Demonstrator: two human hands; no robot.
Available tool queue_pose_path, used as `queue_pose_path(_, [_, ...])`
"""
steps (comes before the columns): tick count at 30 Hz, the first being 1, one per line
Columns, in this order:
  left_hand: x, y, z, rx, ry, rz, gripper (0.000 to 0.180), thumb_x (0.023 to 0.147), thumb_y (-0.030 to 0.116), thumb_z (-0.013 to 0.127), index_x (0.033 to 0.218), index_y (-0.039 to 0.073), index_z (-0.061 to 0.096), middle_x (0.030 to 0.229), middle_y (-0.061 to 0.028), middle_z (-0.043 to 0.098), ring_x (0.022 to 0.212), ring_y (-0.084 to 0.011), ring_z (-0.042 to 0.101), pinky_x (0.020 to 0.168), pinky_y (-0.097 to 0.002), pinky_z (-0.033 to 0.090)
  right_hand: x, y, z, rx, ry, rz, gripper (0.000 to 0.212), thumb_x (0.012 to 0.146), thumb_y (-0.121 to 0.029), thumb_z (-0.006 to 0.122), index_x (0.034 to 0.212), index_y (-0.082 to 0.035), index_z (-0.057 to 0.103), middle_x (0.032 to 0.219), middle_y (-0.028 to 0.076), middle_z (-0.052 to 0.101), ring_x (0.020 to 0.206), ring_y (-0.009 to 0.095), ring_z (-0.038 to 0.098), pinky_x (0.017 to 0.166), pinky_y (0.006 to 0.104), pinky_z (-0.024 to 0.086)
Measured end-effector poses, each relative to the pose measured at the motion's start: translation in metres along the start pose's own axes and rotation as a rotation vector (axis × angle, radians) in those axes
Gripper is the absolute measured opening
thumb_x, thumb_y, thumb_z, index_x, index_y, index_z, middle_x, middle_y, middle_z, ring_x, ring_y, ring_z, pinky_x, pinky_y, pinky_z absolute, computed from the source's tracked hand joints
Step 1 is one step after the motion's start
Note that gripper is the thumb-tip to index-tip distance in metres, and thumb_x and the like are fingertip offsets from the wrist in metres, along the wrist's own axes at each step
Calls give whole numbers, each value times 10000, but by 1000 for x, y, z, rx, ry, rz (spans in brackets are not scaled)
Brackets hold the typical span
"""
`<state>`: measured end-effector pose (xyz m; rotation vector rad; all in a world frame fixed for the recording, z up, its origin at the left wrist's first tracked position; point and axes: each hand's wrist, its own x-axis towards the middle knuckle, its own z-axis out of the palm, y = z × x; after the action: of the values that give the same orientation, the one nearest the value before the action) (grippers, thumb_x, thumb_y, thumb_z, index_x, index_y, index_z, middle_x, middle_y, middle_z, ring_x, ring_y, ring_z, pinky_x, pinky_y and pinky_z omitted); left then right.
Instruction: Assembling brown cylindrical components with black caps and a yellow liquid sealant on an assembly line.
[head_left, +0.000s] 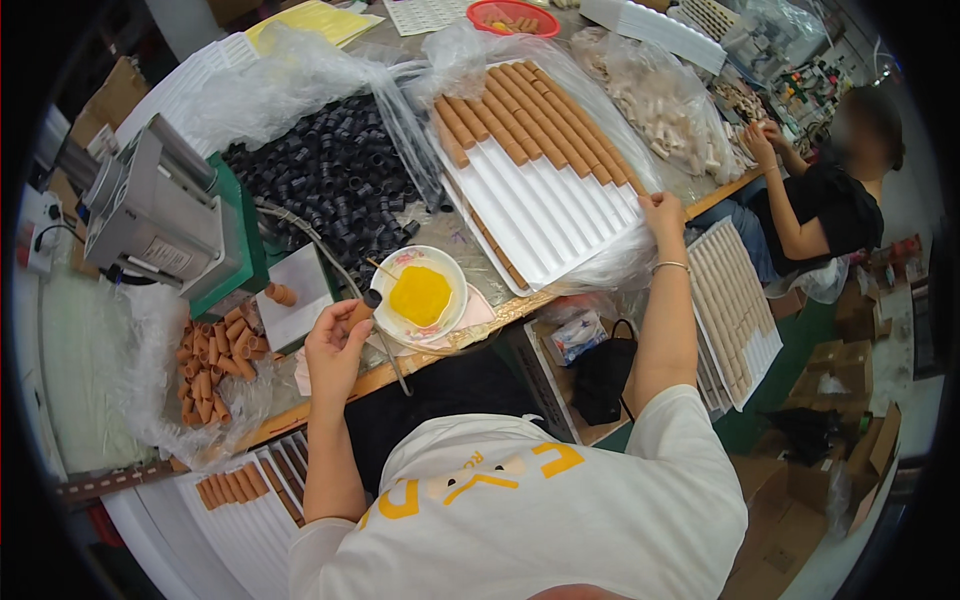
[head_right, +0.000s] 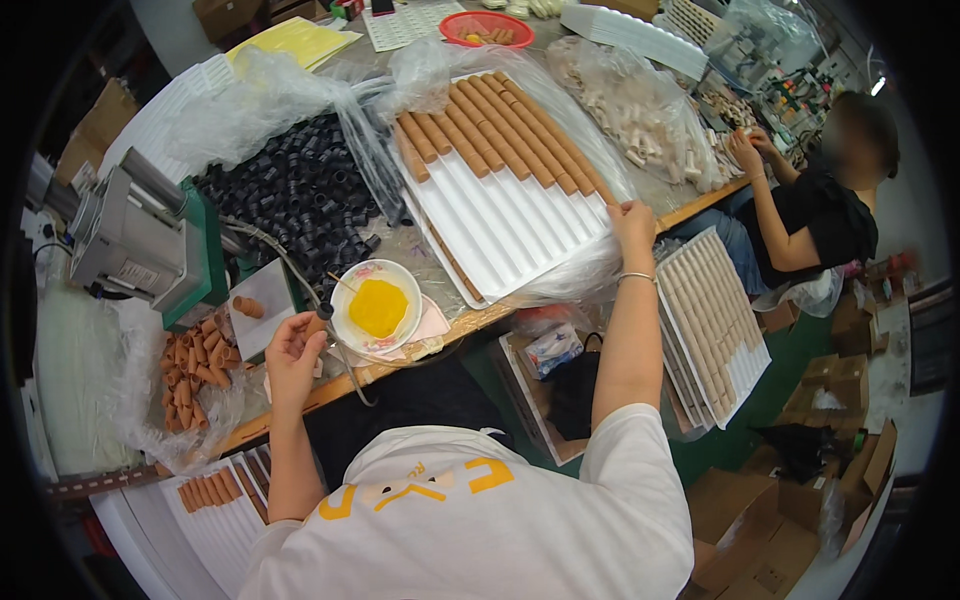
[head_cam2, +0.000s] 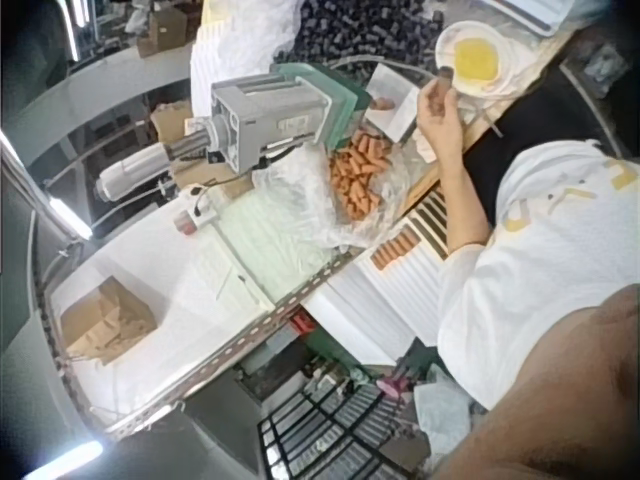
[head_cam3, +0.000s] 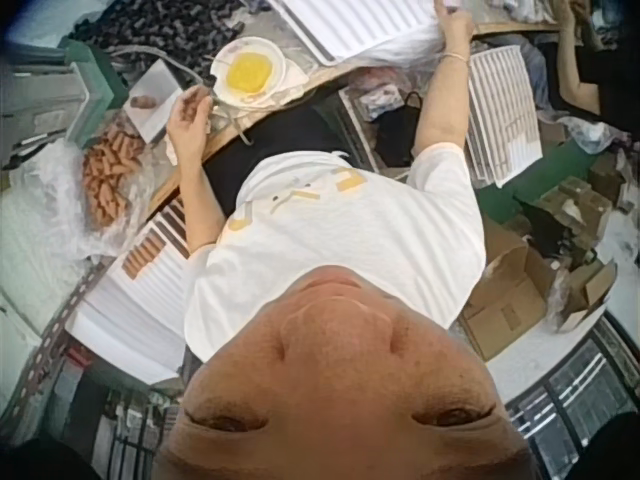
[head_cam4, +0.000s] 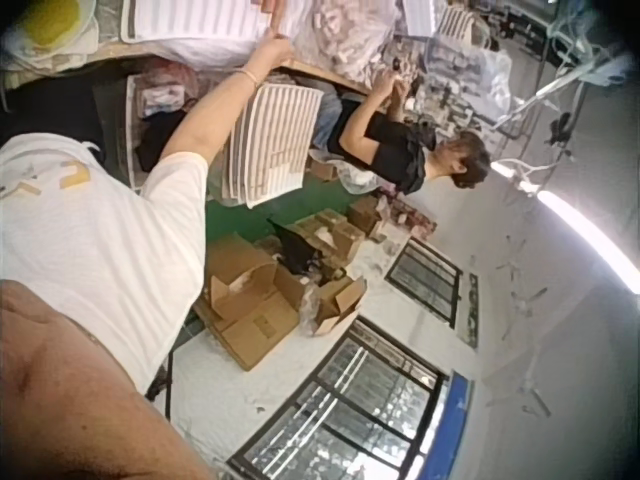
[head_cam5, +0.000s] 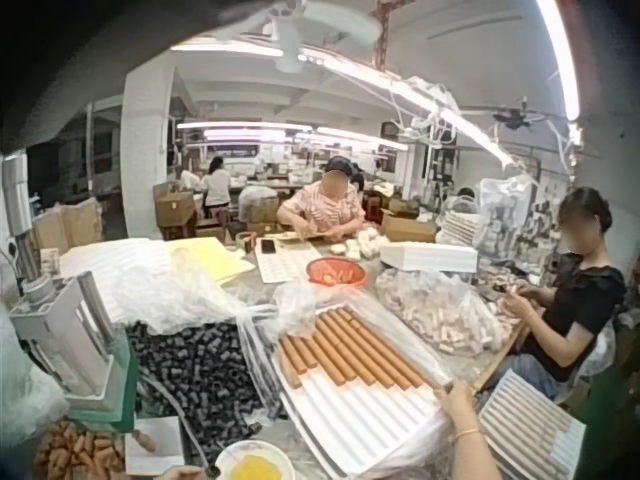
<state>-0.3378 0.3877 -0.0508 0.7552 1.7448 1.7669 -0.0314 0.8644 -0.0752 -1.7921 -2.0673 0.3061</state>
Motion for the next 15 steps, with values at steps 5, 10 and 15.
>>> queue_pose_path(5, [-5,13,-6,-35,34,-23,311,857,-43,653,1156,-34,567,1067,-70,644,965,-112,610,849,-228,476,-12,-16,-1,50,236,37,335,790,-326,739,988,-69,654,946,138,697,926,329,652,767,437,488])
queue_pose_path(10, [-2,16,-14,-40,72,38,307,862,-11,668,1158,-35,590,1066,-70,647,936,-108,616,839,-230,494,-117,-127,-36,531,209,-498,234,832,-210,724,988,-58,639,880,74,684,779,213,648,706,344,501])
queue_pose_path(15, [-11,22,-17,2,66,50,280,838,4,696,1114,-6,647,984,-30,643,831,-80,597,734,-201,491,-249,-247,-21,718,-480,-1116,543,699,-60,804,1196,-56,586,945,78,663,836,186,626,763,300,502])
